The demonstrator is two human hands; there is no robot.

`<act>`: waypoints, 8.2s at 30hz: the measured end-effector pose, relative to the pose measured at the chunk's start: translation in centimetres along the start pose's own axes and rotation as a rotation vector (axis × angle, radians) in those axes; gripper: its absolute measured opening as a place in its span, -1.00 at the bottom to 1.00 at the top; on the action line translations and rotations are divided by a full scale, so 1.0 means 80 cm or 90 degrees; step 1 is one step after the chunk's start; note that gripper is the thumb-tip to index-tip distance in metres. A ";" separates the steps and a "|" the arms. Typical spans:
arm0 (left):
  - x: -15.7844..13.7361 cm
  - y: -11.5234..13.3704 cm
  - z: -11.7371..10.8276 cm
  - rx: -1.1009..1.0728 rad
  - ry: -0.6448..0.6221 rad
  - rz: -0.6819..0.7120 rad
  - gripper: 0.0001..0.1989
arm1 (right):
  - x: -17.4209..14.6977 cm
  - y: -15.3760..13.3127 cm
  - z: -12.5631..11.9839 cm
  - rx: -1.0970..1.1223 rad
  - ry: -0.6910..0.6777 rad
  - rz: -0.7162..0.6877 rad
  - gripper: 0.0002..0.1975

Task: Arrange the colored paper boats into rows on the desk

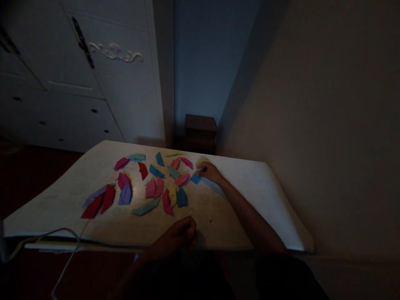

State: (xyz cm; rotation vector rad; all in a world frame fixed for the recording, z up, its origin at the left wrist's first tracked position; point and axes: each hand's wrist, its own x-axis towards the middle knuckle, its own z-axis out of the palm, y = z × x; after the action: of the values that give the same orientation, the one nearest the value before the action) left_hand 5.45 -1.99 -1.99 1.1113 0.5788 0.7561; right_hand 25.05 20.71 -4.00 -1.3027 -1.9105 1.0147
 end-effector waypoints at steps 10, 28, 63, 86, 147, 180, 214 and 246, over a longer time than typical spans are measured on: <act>0.002 0.002 0.010 0.025 0.078 -0.022 -0.53 | -0.055 -0.017 -0.019 0.211 0.085 0.028 -0.51; -0.005 0.001 0.012 0.144 0.090 -0.105 -0.60 | -0.130 -0.004 -0.033 0.407 0.149 0.124 -0.51; -0.006 0.000 0.011 0.233 0.025 -0.034 -0.72 | -0.158 -0.005 -0.044 0.358 0.124 0.089 -0.49; 0.097 0.015 0.030 0.281 0.329 0.039 -0.71 | -0.194 -0.055 -0.035 0.456 0.103 0.017 -0.50; 0.081 -0.047 0.009 0.677 0.255 0.211 -0.70 | -0.146 0.105 -0.236 -0.620 0.320 0.395 -0.60; 0.072 -0.023 0.036 0.633 0.280 0.192 -0.76 | -0.148 0.101 -0.204 -0.386 0.448 0.129 -0.62; 0.048 0.052 -0.040 0.870 0.450 -0.052 -0.45 | -0.160 0.020 -0.081 -0.145 -0.022 -0.136 -0.67; 0.448 0.064 0.091 1.084 0.034 0.146 -0.59 | -0.143 0.008 -0.074 -0.371 -0.076 -0.140 -0.79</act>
State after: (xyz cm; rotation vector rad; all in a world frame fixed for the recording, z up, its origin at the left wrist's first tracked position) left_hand 31.89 23.16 3.79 2.7427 1.2003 0.3450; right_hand 34.02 11.58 -2.16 -1.3050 -2.4917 0.4416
